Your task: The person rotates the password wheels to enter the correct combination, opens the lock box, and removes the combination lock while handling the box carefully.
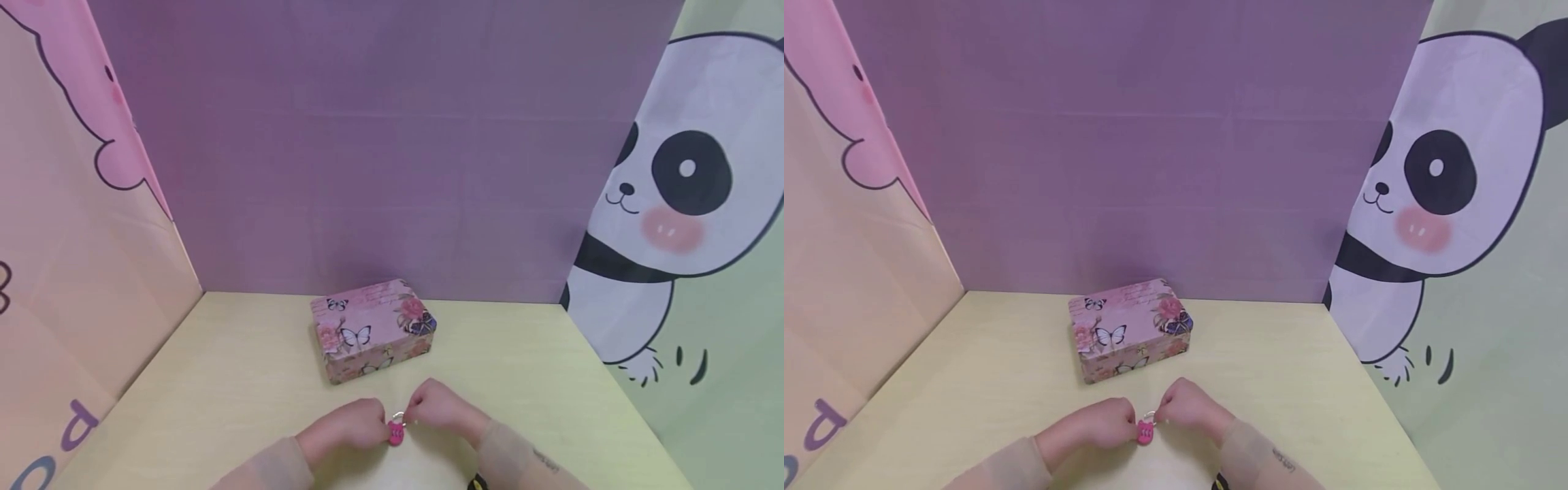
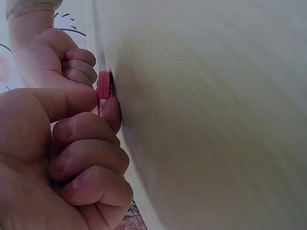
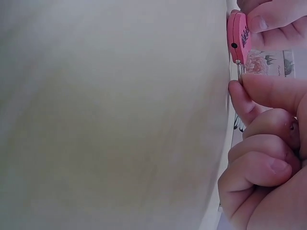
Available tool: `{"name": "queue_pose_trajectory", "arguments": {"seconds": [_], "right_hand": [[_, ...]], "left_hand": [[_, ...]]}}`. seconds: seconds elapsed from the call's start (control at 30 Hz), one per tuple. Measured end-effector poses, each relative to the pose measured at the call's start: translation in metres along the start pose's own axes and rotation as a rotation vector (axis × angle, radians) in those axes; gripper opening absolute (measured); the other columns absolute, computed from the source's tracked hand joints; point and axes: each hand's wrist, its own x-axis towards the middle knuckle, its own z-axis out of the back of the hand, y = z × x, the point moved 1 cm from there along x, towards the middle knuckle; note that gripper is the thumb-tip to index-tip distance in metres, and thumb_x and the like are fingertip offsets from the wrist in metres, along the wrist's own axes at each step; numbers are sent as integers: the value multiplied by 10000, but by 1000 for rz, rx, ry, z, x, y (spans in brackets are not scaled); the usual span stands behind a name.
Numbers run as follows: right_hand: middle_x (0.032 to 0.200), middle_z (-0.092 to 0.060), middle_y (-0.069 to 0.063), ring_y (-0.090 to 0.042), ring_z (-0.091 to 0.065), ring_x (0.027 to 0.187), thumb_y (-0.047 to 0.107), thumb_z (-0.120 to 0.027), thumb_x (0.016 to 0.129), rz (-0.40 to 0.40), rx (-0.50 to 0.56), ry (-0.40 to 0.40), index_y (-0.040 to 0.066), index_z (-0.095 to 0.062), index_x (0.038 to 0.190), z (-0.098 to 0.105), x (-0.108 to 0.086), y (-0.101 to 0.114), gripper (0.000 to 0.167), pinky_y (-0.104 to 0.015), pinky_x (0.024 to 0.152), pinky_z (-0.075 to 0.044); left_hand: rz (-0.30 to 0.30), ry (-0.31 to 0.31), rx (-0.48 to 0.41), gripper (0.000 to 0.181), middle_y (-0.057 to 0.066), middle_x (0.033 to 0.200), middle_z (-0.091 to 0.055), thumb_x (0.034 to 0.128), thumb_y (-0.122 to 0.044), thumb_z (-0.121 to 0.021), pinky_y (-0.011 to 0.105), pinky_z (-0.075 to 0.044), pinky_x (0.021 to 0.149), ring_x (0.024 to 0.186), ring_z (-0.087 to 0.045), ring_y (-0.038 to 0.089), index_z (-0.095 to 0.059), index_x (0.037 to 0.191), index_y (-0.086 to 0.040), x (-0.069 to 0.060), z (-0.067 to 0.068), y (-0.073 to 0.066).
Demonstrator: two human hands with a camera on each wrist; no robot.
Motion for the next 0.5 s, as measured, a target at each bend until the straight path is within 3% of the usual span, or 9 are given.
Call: {"name": "queue_pose_trajectory", "arguments": {"seconds": [0.37,0.5], "right_hand": [[528,-459,100,-92,-377,499,176,-781,758,-11,-127,10,111,-677,618,-2,6,-5,186,-262,513,-362],[535,-498,92,-98,-409,505,208,-782,743,-12,-178,11,127,-669,609,-2,7,-4,192,-274,524,-389]], "left_hand": [[-3,-17,63,328,-6,601,-485,897,-283,-687,293,-333,490,515,-415,136,-540,643,-137,2,-3,2],[0,-16,85,325,-9,602,-480,902,-284,-678,291,-332,485,511,-414,131,-539,646,-139,3,-3,1]]}}
